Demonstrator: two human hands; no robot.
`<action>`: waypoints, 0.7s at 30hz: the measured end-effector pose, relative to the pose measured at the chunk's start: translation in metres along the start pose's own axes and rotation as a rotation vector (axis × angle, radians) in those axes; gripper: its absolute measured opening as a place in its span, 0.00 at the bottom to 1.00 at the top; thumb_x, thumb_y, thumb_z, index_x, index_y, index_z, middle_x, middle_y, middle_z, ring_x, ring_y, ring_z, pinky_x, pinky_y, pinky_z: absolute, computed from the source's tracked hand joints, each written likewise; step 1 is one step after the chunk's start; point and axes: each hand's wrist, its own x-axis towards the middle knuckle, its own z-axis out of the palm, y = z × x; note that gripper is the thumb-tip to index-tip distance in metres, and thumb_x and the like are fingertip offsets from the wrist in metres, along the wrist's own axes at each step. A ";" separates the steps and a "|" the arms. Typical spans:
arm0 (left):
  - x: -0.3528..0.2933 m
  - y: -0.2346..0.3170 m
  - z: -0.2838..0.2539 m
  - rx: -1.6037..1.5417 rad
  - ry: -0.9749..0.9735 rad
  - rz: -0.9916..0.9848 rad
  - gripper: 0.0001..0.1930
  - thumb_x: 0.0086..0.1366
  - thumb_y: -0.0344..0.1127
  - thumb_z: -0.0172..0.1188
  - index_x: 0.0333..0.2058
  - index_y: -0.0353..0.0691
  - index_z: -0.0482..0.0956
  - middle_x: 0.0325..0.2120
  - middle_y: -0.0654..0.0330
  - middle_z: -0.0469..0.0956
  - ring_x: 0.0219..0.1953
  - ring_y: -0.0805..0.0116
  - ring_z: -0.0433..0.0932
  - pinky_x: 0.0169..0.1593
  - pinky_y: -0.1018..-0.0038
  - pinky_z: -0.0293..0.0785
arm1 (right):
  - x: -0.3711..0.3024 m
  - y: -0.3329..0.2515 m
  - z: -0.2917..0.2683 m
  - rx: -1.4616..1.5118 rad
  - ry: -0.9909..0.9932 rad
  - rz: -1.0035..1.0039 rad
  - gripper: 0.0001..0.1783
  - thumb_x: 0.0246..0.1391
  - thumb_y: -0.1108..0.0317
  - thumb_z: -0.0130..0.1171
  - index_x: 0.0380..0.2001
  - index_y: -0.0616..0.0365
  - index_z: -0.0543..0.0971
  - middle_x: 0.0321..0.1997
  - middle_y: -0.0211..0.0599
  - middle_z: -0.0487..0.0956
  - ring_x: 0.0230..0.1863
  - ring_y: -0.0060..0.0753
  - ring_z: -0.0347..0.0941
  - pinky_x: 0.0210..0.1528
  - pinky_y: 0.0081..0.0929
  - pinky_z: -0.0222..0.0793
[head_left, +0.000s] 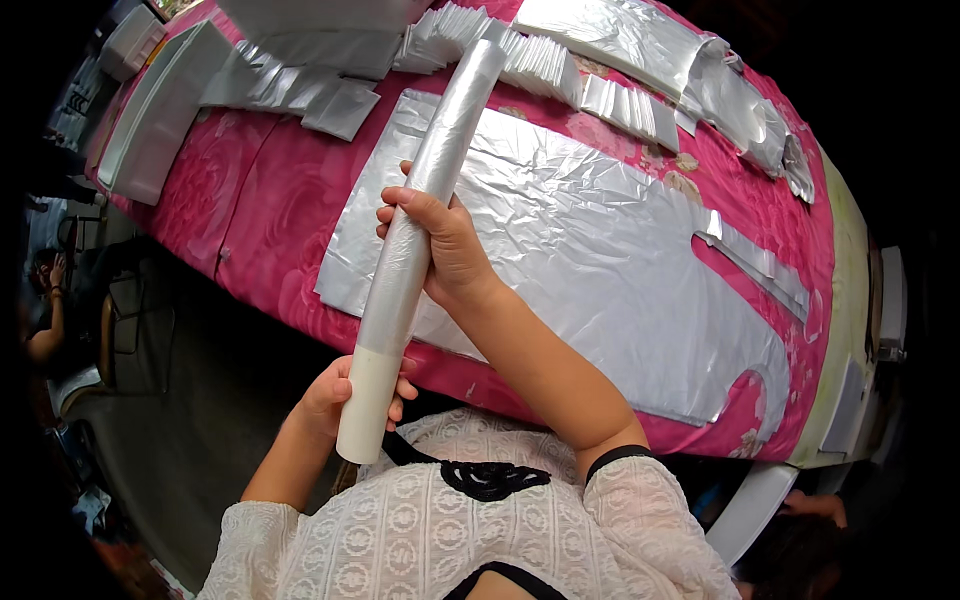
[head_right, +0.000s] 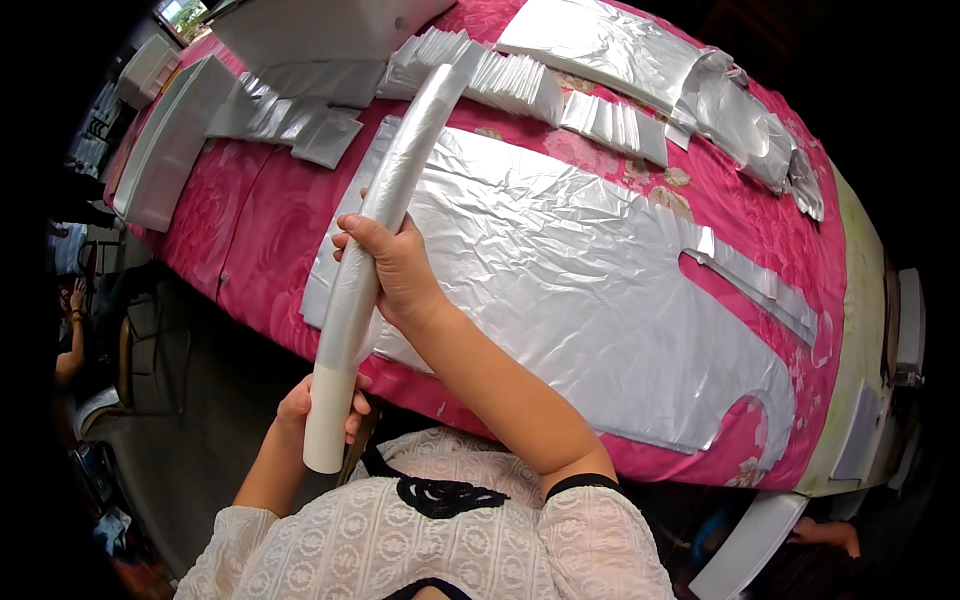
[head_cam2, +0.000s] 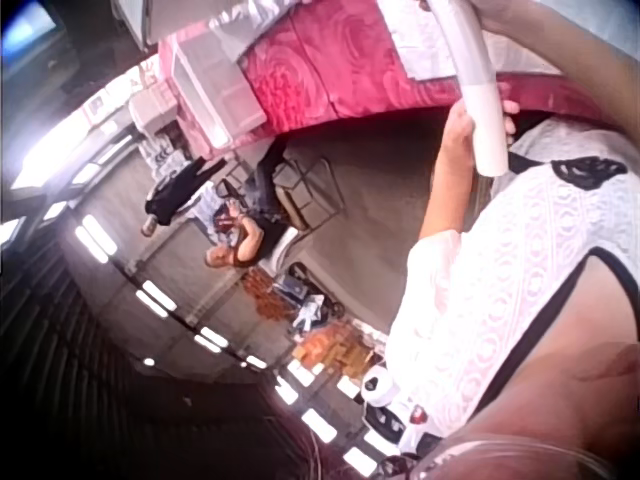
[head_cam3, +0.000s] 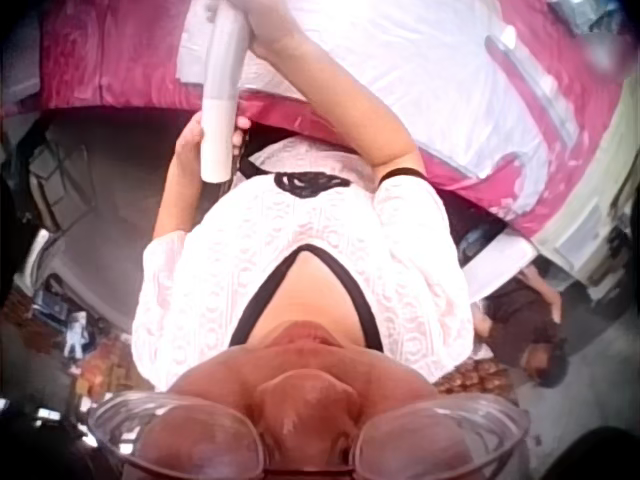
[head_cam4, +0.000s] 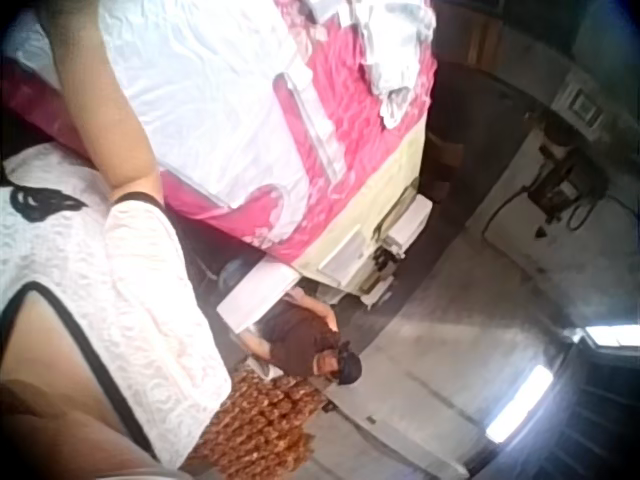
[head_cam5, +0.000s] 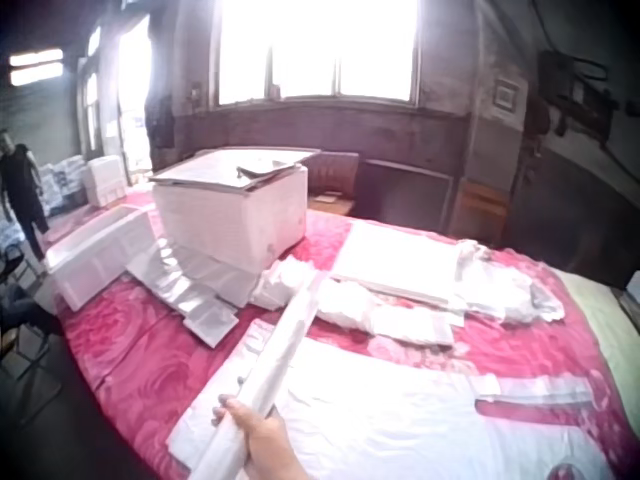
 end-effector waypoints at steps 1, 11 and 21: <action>0.011 -0.001 0.006 -0.071 -0.111 -0.041 0.39 0.50 0.47 0.64 0.54 0.25 0.61 0.44 0.44 0.74 0.37 0.62 0.79 0.40 0.67 0.79 | -0.005 -0.011 -0.001 -0.086 0.035 -0.010 0.38 0.44 0.64 0.63 0.54 0.65 0.56 0.37 0.39 0.70 0.36 0.26 0.71 0.39 0.26 0.72; 0.077 -0.027 0.054 0.636 0.111 -0.043 0.28 0.56 0.50 0.61 0.46 0.34 0.67 0.30 0.57 0.75 0.27 0.72 0.75 0.32 0.74 0.73 | -0.047 -0.068 -0.034 -0.250 0.137 -0.196 0.34 0.44 0.63 0.64 0.49 0.66 0.60 0.34 0.38 0.71 0.33 0.28 0.72 0.37 0.27 0.73; 0.100 -0.035 0.062 0.893 0.341 -0.055 0.21 0.55 0.41 0.61 0.42 0.35 0.68 0.30 0.60 0.74 0.26 0.74 0.74 0.31 0.76 0.71 | -0.062 -0.063 -0.051 -0.374 0.205 -0.280 0.34 0.44 0.64 0.64 0.51 0.67 0.60 0.35 0.38 0.70 0.34 0.28 0.72 0.38 0.27 0.72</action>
